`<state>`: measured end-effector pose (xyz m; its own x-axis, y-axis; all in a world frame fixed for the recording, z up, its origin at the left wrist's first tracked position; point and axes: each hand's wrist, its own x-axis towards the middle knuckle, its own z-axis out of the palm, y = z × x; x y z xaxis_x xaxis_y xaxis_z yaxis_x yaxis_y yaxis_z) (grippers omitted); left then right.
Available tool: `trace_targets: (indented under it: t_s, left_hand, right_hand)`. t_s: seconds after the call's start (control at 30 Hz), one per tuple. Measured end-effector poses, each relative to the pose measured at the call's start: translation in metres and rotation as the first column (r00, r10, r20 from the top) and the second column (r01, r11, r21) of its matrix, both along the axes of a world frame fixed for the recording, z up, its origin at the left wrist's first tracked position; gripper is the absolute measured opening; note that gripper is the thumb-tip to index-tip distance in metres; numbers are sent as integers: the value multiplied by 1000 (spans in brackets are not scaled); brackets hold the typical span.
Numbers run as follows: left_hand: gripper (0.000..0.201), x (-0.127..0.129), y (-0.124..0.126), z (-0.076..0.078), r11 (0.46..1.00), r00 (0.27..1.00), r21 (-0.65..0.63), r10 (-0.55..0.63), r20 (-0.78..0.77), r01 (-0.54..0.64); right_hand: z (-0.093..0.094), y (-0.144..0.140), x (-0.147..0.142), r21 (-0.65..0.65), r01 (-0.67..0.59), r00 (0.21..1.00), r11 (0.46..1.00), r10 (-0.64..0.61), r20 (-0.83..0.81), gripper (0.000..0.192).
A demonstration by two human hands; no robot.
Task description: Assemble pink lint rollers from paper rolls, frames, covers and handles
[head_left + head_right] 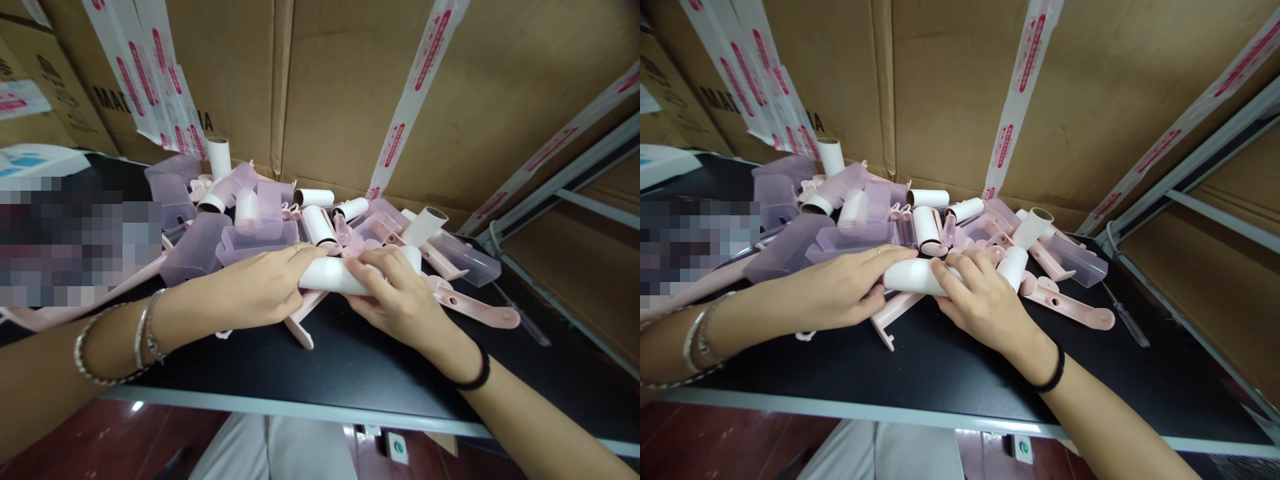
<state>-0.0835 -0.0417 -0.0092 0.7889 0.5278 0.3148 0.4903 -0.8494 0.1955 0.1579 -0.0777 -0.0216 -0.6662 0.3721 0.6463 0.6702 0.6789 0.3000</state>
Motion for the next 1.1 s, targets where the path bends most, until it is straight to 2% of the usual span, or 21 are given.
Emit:
trace_targets:
  t_s: [0.3,0.5,0.73,1.1]
  left_hand:
    - [58,1,-2,-1,997,998,-46,63,-9,-63]
    - [56,0,-1,2,997,999,-76,32,-14,-33]
    - [57,1,0,-3,998,999,-54,41,33,-39]
    - [61,3,-2,-2,994,999,-110,5,39,-1]
  right_hand:
    - [1,-2,-1,5,-17,1000,1000,17,3,34]
    - [0,-1,1,-10,-9,1000,1000,9,3,34]
    - [2,-3,-1,13,-16,999,1000,16,31,33]
    - [2,-2,1,38,-29,999,999,28,40,30]
